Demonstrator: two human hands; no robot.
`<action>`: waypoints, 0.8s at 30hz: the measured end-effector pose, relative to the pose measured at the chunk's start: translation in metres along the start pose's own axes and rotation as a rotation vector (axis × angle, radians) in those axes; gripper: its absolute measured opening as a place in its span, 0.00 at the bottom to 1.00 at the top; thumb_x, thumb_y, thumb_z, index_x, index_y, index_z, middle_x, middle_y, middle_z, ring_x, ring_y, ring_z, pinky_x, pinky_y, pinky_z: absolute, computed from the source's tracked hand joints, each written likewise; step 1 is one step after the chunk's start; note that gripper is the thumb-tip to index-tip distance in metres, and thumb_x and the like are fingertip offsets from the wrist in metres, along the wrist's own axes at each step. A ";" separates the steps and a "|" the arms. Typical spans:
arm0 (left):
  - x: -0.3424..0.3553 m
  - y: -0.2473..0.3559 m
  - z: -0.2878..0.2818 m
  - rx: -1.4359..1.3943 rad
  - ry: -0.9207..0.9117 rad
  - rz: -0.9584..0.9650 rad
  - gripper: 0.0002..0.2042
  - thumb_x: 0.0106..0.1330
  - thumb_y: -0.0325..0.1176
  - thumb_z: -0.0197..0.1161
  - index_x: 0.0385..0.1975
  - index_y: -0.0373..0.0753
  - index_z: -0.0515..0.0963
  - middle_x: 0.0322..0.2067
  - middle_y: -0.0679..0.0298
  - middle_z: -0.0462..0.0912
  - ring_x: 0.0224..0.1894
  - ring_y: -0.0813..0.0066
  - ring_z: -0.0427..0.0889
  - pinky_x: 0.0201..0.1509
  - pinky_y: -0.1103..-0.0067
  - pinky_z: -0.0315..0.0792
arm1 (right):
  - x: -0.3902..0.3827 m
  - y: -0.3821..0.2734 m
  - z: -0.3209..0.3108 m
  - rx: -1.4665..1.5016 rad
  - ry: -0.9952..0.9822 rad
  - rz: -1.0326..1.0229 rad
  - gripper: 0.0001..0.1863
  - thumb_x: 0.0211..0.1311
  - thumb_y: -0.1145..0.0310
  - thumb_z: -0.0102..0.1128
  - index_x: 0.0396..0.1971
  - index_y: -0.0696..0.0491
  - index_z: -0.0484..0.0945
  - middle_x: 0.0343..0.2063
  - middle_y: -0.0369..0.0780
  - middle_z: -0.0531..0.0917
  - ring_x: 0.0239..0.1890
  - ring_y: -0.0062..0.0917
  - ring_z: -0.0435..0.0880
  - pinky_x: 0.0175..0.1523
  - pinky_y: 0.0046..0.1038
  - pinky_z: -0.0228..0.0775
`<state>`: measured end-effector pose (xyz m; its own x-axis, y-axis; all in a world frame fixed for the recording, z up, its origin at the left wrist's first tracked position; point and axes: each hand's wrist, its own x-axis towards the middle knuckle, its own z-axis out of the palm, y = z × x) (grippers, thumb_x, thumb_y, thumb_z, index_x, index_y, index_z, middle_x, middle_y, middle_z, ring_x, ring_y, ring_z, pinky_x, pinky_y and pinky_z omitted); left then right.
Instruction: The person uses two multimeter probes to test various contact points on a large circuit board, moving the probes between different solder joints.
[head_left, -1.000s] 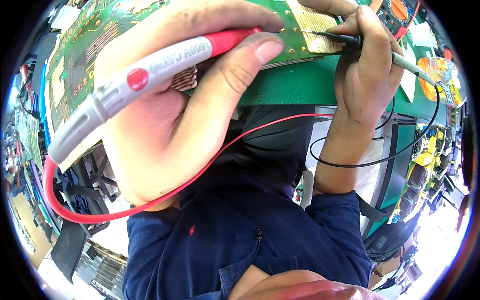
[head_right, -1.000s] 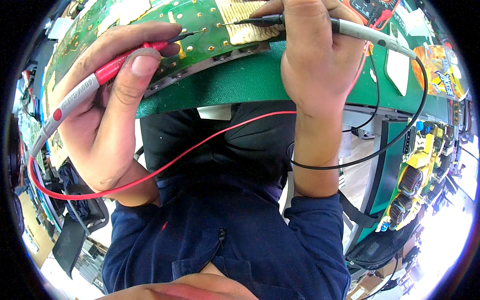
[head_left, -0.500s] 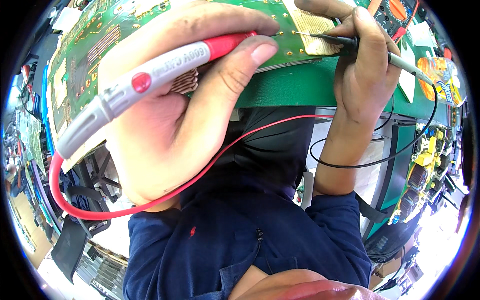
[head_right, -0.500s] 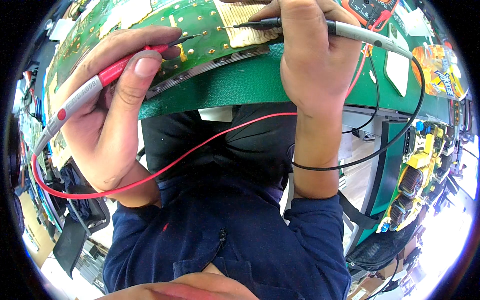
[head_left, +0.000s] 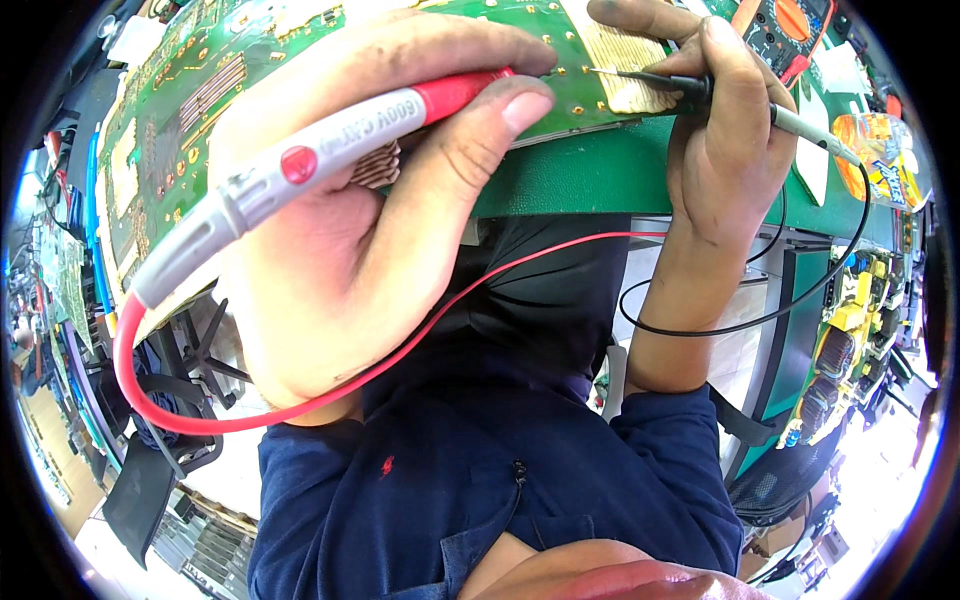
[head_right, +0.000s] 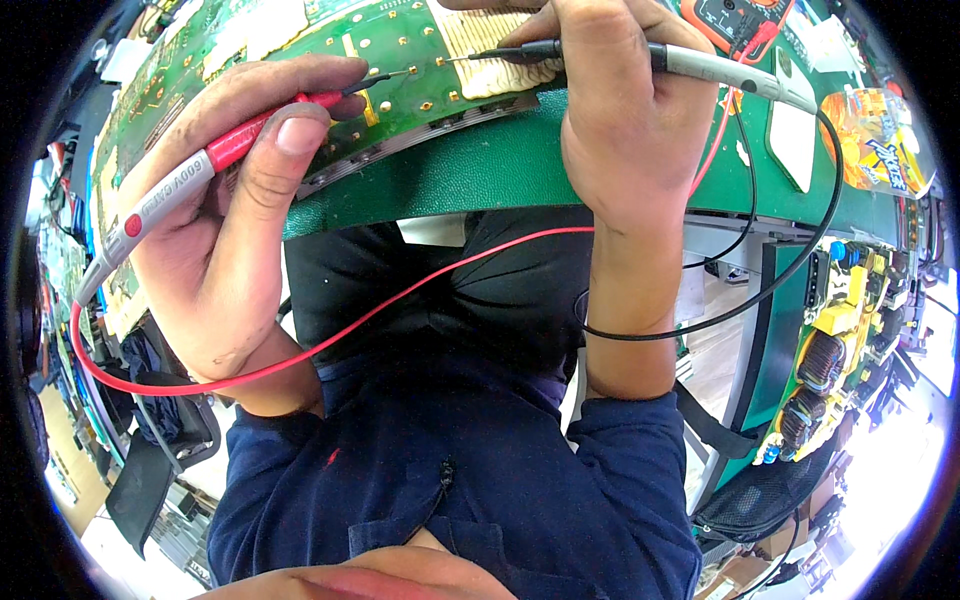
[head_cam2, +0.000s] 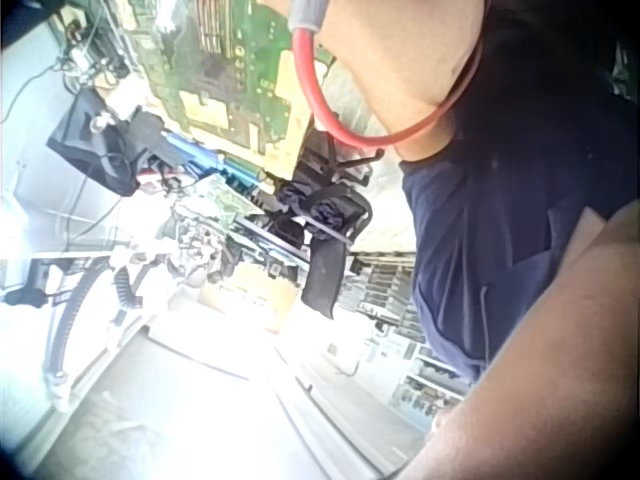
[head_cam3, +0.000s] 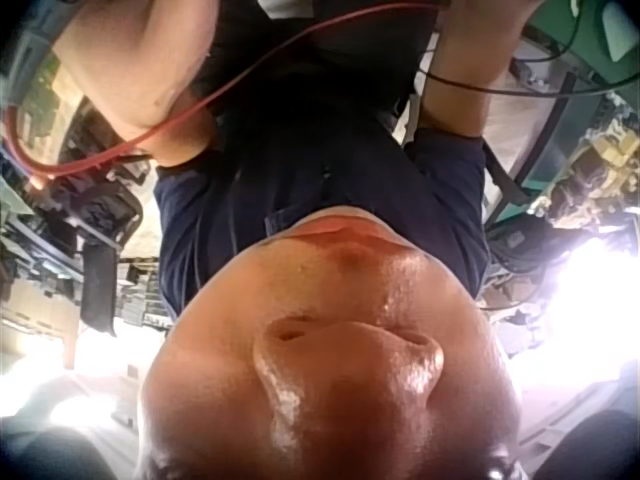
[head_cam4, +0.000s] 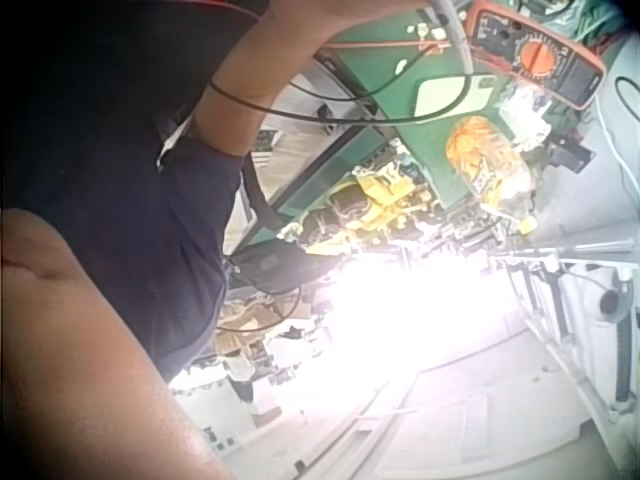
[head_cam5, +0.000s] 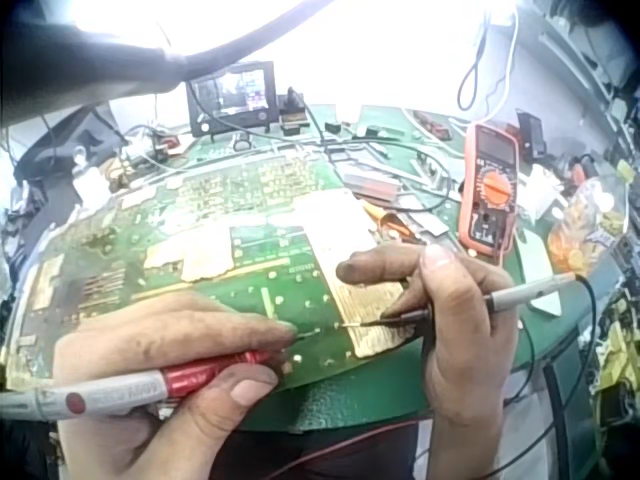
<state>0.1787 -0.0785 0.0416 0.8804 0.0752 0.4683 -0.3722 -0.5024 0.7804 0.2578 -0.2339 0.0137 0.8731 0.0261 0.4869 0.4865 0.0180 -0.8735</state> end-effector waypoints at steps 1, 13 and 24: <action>-0.001 0.000 0.001 -0.007 0.006 -0.005 0.09 0.60 0.26 0.61 0.36 0.28 0.80 0.34 0.55 0.83 0.36 0.73 0.80 0.44 0.82 0.72 | 0.000 -0.001 0.001 -0.012 0.007 0.007 0.24 0.64 0.62 0.43 0.12 0.61 0.72 0.28 0.51 0.84 0.27 0.25 0.80 0.37 0.21 0.69; -0.001 -0.003 0.002 -0.055 0.006 0.077 0.08 0.59 0.26 0.62 0.36 0.28 0.81 0.33 0.55 0.83 0.35 0.72 0.80 0.43 0.82 0.72 | 0.002 -0.009 0.002 -0.014 -0.013 0.075 0.24 0.64 0.64 0.42 0.11 0.61 0.71 0.28 0.52 0.84 0.29 0.27 0.82 0.38 0.22 0.70; 0.008 -0.007 0.005 -0.074 -0.048 0.025 0.07 0.60 0.22 0.60 0.35 0.27 0.80 0.32 0.56 0.82 0.34 0.74 0.78 0.40 0.84 0.70 | 0.005 -0.015 -0.008 0.095 -0.095 0.154 0.22 0.65 0.64 0.41 0.14 0.61 0.72 0.31 0.51 0.84 0.34 0.30 0.83 0.42 0.23 0.70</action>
<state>0.1896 -0.0788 0.0382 0.8830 0.0212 0.4689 -0.4132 -0.4388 0.7979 0.2552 -0.2418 0.0294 0.9279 0.1295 0.3495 0.3383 0.1008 -0.9356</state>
